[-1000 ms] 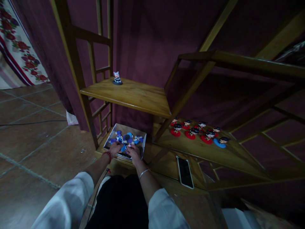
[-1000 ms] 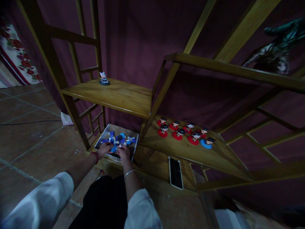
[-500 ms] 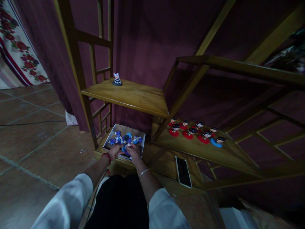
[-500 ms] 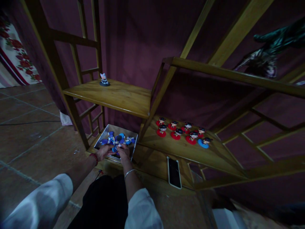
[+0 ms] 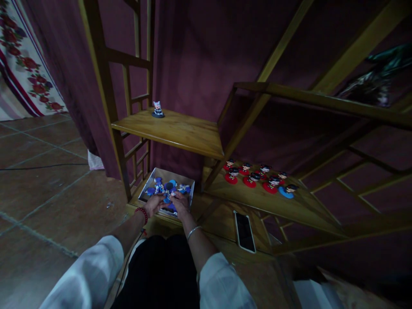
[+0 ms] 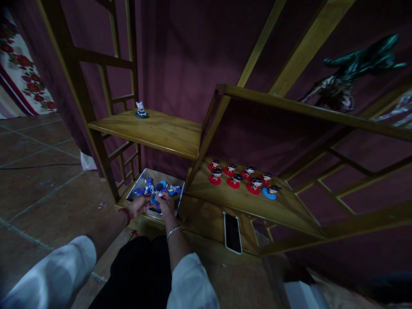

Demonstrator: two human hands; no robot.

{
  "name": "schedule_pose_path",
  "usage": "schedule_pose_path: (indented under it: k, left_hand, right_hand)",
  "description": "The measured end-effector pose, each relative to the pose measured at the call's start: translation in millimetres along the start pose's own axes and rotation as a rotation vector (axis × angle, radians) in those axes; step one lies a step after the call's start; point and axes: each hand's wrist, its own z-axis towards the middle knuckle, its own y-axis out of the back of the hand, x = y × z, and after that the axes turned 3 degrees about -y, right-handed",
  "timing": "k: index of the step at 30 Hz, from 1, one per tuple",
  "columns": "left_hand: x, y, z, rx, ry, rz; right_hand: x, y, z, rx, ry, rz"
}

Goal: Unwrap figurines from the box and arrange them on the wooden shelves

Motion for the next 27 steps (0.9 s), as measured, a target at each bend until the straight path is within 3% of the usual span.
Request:
schedule_pose_path:
  k: [8,27]
  left_hand:
    - [-3,0.1,-6,0.046,0.011,-0.14]
    - [-14,-1.4,-21,0.079,-0.001,-0.218]
  right_hand:
    - [0,2,5,0.016,0.005,0.108]
    - [51,10,-22,0.081,0.069,0.125]
